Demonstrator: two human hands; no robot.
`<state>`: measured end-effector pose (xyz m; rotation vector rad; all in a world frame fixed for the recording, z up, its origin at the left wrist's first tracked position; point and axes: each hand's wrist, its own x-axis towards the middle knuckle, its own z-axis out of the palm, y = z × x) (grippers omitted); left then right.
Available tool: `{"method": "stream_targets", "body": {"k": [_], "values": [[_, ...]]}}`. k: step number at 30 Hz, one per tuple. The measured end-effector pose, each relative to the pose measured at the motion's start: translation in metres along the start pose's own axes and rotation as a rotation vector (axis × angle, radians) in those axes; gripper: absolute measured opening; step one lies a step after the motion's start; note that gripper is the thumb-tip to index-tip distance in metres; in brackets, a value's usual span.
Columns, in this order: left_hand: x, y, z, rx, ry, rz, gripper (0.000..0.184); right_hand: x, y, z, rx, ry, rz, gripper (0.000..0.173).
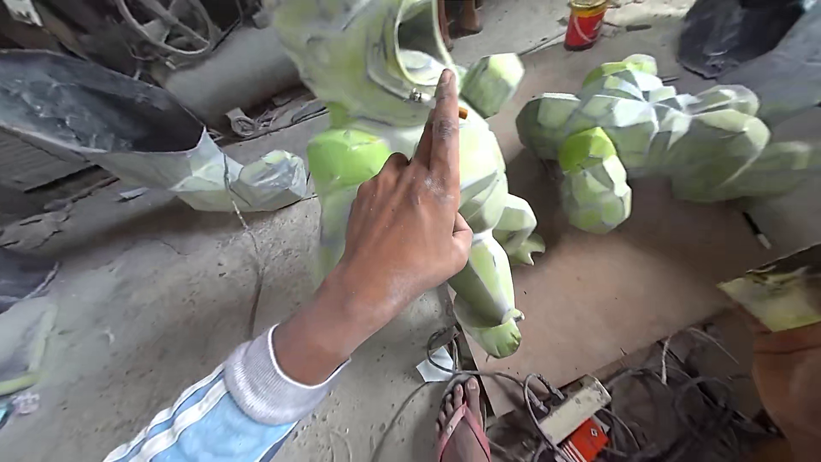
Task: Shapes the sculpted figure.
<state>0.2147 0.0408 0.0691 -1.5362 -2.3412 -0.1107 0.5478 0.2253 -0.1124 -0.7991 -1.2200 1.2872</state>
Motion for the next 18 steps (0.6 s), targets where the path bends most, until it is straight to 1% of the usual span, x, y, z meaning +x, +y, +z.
{"method": "stream_targets", "body": {"k": [2, 4, 6, 10, 13, 16, 18], "values": [[0.005, 0.018, -0.004, -0.005, -0.048, -0.038, 0.124, -0.022, -0.004, -0.011, -0.024, 0.033, 0.089, 0.031], [0.015, 0.03, -0.004, 0.022, -0.06, -0.086, 0.122, -0.04, -0.008, -0.016, -0.036, 0.071, 0.205, 0.028], [0.022, 0.041, -0.009, 0.022, -0.097, -0.14, 0.121, -0.055, -0.001, -0.021, -0.019, 0.088, 0.318, 0.026], [0.029, 0.058, -0.024, -0.026, -0.181, -0.244, 0.117, -0.073, 0.034, -0.012, 0.141, 0.135, 0.539, 0.031], [0.048, 0.063, -0.023, -0.002, -0.221, -0.317, 0.125, -0.082, 0.067, 0.004, 0.262, 0.213, 0.696, 0.034], [0.077, 0.066, -0.011, 0.069, -0.229, -0.371, 0.133, -0.097, 0.089, 0.023, 0.393, 0.284, 0.917, 0.038], [0.089, 0.074, -0.008, 0.095, -0.24, -0.395, 0.135, -0.112, 0.106, 0.036, 0.41, 0.292, 0.98, 0.039]]}}
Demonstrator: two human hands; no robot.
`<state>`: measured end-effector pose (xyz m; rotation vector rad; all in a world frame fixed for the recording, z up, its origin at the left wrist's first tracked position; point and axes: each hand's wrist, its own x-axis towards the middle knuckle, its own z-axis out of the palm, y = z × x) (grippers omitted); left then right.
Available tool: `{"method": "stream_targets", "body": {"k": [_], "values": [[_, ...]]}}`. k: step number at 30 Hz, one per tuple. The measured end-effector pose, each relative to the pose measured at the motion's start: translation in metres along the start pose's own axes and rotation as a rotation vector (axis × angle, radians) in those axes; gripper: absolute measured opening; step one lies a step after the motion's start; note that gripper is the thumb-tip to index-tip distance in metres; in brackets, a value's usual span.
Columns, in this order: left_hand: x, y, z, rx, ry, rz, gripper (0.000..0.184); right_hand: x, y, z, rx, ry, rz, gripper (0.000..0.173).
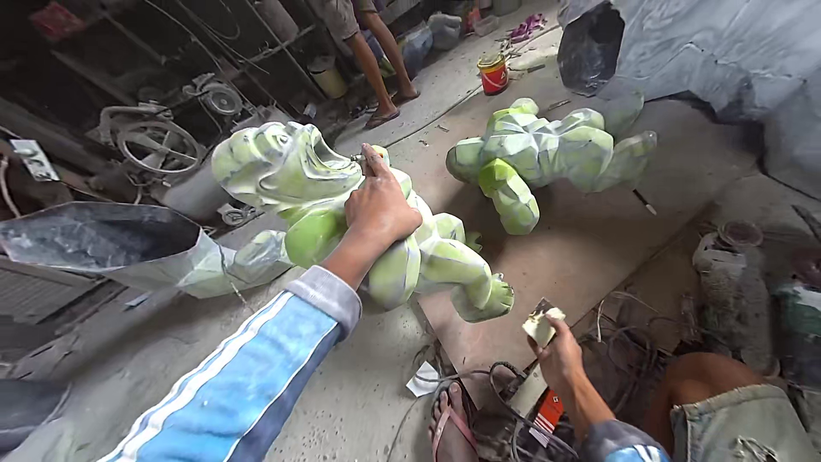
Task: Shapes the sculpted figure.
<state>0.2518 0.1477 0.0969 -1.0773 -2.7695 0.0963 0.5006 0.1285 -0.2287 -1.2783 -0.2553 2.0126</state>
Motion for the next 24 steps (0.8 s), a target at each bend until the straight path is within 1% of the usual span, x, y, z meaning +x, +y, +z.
{"method": "stream_targets", "body": {"k": [4, 7, 9, 12, 14, 16, 17, 21, 24], "values": [[0.009, 0.017, -0.002, 0.027, 0.0, -0.052, 0.138, 0.007, 0.042, 0.0, -0.135, -0.067, 0.008, 0.035], [0.014, 0.026, -0.002, 0.023, 0.005, -0.091, 0.138, 0.005, 0.048, 0.005, -0.135, -0.091, -0.01, 0.034], [0.016, 0.03, -0.005, 0.004, -0.004, -0.114, 0.139, -0.006, 0.043, 0.016, -0.099, -0.122, -0.104, 0.034], [0.019, 0.038, -0.009, -0.022, -0.012, -0.123, 0.14, -0.029, 0.025, 0.041, -0.034, -0.223, -0.337, 0.032], [0.021, 0.04, -0.009, -0.033, 0.002, -0.127, 0.142, -0.044, 0.005, 0.061, 0.024, -0.277, -0.462, 0.029], [0.021, 0.039, -0.011, -0.047, 0.016, -0.126, 0.141, -0.059, -0.02, 0.083, 0.112, -0.313, -0.486, 0.026], [0.021, 0.038, -0.011, -0.064, 0.023, -0.116, 0.139, -0.067, -0.032, 0.094, 0.135, -0.327, -0.482, 0.027], [0.017, 0.029, -0.008, -0.109, 0.077, 0.005, 0.125, -0.094, -0.067, 0.146, 0.23, -0.293, -0.514, 0.027], [0.003, 0.024, -0.007, -0.283, 0.123, 0.095, 0.12, -0.103, -0.078, 0.184, 0.338, -0.335, -0.546, 0.025]]}}
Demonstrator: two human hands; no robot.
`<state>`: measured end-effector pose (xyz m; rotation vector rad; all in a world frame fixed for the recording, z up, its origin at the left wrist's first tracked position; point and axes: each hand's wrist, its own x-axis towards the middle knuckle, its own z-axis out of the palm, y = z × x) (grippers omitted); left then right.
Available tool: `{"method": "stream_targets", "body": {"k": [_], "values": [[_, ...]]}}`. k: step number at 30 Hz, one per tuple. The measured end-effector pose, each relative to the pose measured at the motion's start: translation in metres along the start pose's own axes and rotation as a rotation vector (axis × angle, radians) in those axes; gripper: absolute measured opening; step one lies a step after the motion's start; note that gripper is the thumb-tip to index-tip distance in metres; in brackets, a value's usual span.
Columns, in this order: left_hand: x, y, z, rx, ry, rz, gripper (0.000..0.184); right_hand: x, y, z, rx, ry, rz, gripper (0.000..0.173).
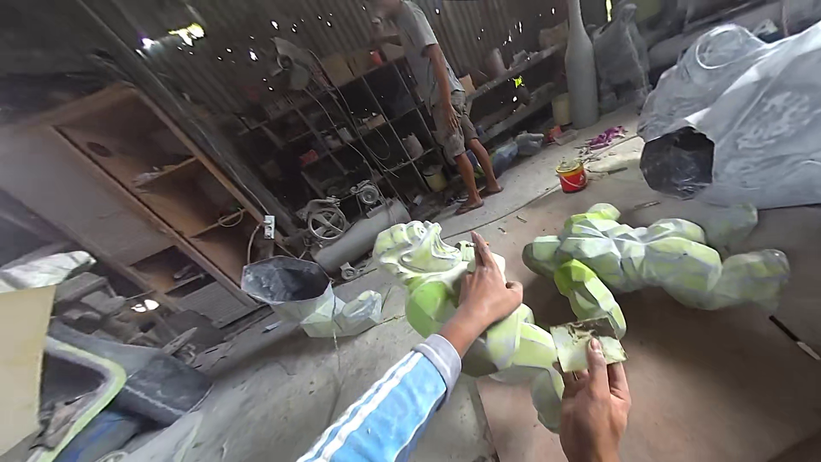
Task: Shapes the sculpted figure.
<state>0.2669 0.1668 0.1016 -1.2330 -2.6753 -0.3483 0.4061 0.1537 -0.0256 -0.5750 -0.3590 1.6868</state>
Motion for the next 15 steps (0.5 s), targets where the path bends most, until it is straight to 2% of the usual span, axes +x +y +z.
{"method": "stream_targets", "body": {"k": [4, 7, 15], "values": [[0.008, -0.007, 0.015, -0.175, 0.15, -0.005, 0.115, 0.012, 0.004, 0.045, 0.047, -0.111, -0.091, 0.023], [0.009, -0.012, 0.023, -0.389, 0.271, 0.0, 0.098, 0.025, 0.003, 0.066, -0.012, -0.145, -0.143, 0.025], [0.012, -0.017, 0.031, -0.747, 0.3, -0.023, 0.071, 0.025, 0.006, 0.102, -0.144, -0.073, -0.241, 0.021]]}}
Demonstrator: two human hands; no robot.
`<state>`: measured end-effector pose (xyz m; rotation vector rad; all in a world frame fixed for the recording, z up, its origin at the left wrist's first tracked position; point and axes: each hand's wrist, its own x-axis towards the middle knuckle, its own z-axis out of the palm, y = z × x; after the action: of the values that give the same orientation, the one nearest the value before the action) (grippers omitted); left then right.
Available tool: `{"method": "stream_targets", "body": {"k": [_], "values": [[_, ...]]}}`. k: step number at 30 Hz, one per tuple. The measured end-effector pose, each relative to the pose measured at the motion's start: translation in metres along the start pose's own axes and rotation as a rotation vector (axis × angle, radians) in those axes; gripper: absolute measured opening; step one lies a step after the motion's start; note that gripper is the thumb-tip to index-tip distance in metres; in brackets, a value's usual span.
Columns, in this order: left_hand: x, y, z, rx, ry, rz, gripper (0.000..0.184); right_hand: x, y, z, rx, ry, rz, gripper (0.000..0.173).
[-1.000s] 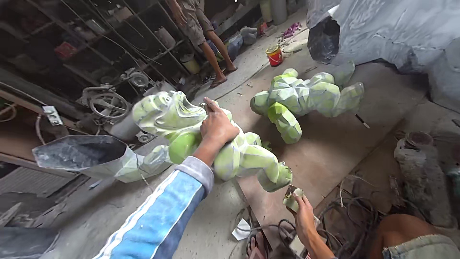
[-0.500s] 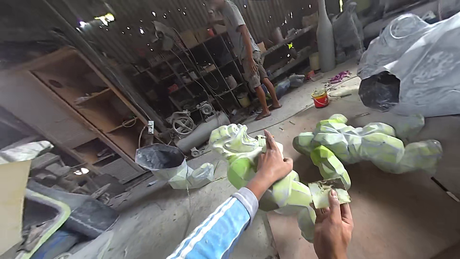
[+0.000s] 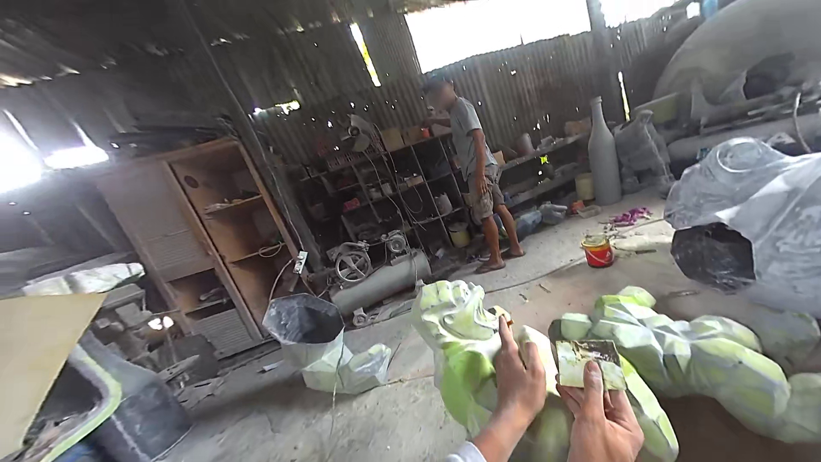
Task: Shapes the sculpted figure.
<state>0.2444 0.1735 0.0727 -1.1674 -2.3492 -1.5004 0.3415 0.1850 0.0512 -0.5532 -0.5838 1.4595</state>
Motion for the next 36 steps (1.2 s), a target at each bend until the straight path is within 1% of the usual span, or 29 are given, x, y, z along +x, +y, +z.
{"method": "stream_targets", "body": {"k": [2, 4, 7, 11, 14, 18, 21, 25, 28, 31, 33, 34, 36], "values": [[0.003, -0.002, 0.002, -0.094, 0.015, -0.024, 0.069, -0.006, 0.003, 0.002, -0.017, -0.001, -0.028, 0.022], [0.005, -0.004, 0.001, -0.124, -0.004, -0.005, 0.069, -0.009, 0.004, 0.003, -0.042, -0.005, -0.045, 0.026], [0.003, -0.005, -0.003, -0.105, -0.054, 0.048, 0.07, -0.005, 0.008, 0.006, -0.158, -0.03, -0.091, 0.028], [0.002, -0.005, -0.001, -0.1, -0.079, 0.085, 0.074, 0.01, 0.015, 0.016, -0.322, 0.008, -0.171, 0.027], [-0.002, -0.002, 0.007, -0.032, -0.035, 0.107, 0.073, 0.019, 0.019, 0.017, -0.399, 0.028, -0.22, 0.029], [-0.011, 0.013, 0.015, 0.086, 0.047, 0.109, 0.073, 0.024, 0.021, 0.01, -0.556, -0.002, -0.304, 0.033], [-0.013, 0.017, 0.016, 0.089, 0.075, 0.084, 0.074, 0.028, 0.021, 0.009, -0.638, -0.021, -0.329, 0.035], [-0.013, 0.014, 0.018, 0.068, 0.12, 0.13, 0.073, 0.031, 0.023, 0.006, -0.753, -0.085, -0.378, 0.034], [-0.015, 0.012, 0.017, 0.084, 0.115, 0.128, 0.073, 0.029, 0.022, 0.004, -0.876, -0.137, -0.419, 0.037], [-0.02, 0.014, 0.012, 0.115, 0.107, 0.09, 0.073, 0.026, 0.02, 0.003, -0.892, -0.144, -0.478, 0.036], [-0.024, 0.018, 0.007, 0.181, 0.074, 0.057, 0.074, 0.028, 0.021, 0.003, -0.891, -0.151, -0.516, 0.036], [-0.027, 0.018, 0.003, 0.222, 0.053, 0.065, 0.074, 0.029, 0.022, 0.003, -0.896, -0.156, -0.531, 0.037], [-0.032, 0.013, -0.004, 0.261, -0.002, 0.143, 0.076, 0.031, 0.022, 0.005, -0.906, -0.176, -0.525, 0.038]]}}
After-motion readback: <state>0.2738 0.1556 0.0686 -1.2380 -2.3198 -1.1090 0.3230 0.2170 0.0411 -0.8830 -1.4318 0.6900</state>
